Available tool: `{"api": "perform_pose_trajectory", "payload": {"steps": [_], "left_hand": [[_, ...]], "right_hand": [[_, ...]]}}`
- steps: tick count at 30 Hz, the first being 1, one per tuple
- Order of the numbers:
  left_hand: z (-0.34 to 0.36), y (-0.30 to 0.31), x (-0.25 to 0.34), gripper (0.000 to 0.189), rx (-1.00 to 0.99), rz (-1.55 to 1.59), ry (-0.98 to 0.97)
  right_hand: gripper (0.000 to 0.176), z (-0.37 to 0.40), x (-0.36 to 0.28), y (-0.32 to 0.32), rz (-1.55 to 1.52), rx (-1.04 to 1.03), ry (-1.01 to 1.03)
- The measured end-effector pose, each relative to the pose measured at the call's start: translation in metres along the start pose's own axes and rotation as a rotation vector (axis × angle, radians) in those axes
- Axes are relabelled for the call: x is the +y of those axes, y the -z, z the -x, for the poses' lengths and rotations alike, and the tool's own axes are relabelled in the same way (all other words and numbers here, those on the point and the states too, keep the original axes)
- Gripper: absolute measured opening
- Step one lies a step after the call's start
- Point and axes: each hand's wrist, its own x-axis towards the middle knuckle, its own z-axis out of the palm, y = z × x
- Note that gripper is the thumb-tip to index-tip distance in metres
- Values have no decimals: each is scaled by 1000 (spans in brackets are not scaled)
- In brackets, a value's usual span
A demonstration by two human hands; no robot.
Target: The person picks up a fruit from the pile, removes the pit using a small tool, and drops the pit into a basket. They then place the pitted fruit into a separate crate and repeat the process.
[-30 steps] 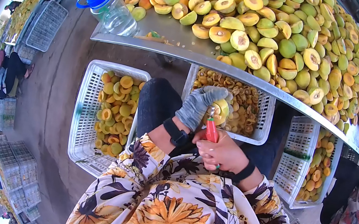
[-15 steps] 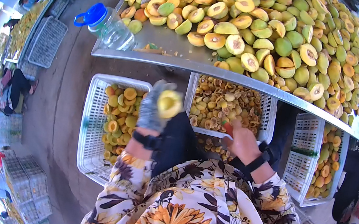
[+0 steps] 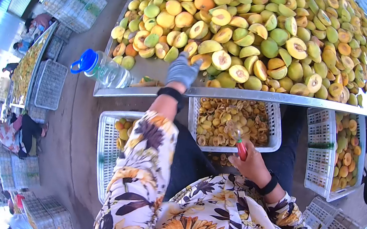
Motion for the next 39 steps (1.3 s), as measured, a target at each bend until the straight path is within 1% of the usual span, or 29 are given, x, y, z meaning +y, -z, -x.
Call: {"api": "perform_pose_trajectory", "payload": {"steps": [1,2,4,5,6,8,9,10,12,14,15,17,18,20,21,22,23,24,25,26,28,30,31,32,33,34,36,37,39], "left_hand": [[-3,-6,21,70,-50,-69,118],[-9,-16,30,70,-11,-37,210],[-16,-24,36,67,24,171,344],[-37,-54,3,58,84,384,333],[-29,-46,5,58,82,379,333],[2,-21,18,52,49,912,397],[8,-18,10,47,34,932,370],[27,-7,16,49,16,956,292],[48,-5,3,52,-123,1057,88],[83,8,17,54,-173,1055,28],[101,16,27,52,-212,1033,32],[122,21,43,50,-275,1069,51],[130,21,45,48,-321,1103,68],[143,17,43,50,-389,1084,15],[150,15,45,52,-344,1086,-22],[154,14,46,53,-297,1086,-60],[149,-2,36,60,-169,1056,-268],[154,-14,27,60,-174,1056,-270],[165,-18,33,61,-254,1244,-172],[173,-17,42,64,-336,1429,-67],[181,-11,54,69,-389,1360,-2],[178,-11,58,66,-322,1533,180],[164,-32,33,61,-245,1597,268],[161,-24,42,43,-159,1697,417],[155,-29,33,42,-149,1693,446],[151,-34,23,42,-140,1690,474],[152,-28,22,42,-161,1690,435],[154,-27,22,43,-191,1690,396],[157,-26,22,42,-239,1686,402]], "right_hand": [[54,4,6,0,-8,32,46],[54,6,8,2,-14,46,45],[49,12,3,9,-46,35,-34],[49,12,6,7,-51,37,-39],[47,7,9,6,-73,77,-1],[45,-2,0,10,-104,118,41],[44,-7,-15,15,-85,147,62],[44,-10,-31,20,-67,175,77],[46,-22,-51,25,-73,183,90],[48,-32,-61,22,-79,366,323],[48,-40,-63,19,-82,372,307],[46,-53,-63,11,-138,514,561],[46,-52,-65,9,-136,519,548],[41,-48,-70,7,-484,179,342],[31,-51,-63,-1,-567,213,348],[31,-47,-62,1,-568,218,344],[29,-41,-63,4,-839,52,224],[27,-36,-65,7,-1103,-119,98],[24,-31,-70,2,-1209,-130,48],[24,-28,-71,-4,-1210,-127,46],[23,-23,-73,-18,-1308,-14,-42],[19,-15,-75,-28,-1095,19,-20],[17,-13,-72,-29,-925,-50,-9],[16,-11,-71,-28,-754,-118,1],[24,-7,-73,-25,-645,-101,-35],[24,-7,-67,-27,-641,-107,-31],[28,-6,-49,-36,-66,227,486],[33,-1,-52,-31,-20,129,386],[34,-5,-43,-32,-3,161,401]]}}
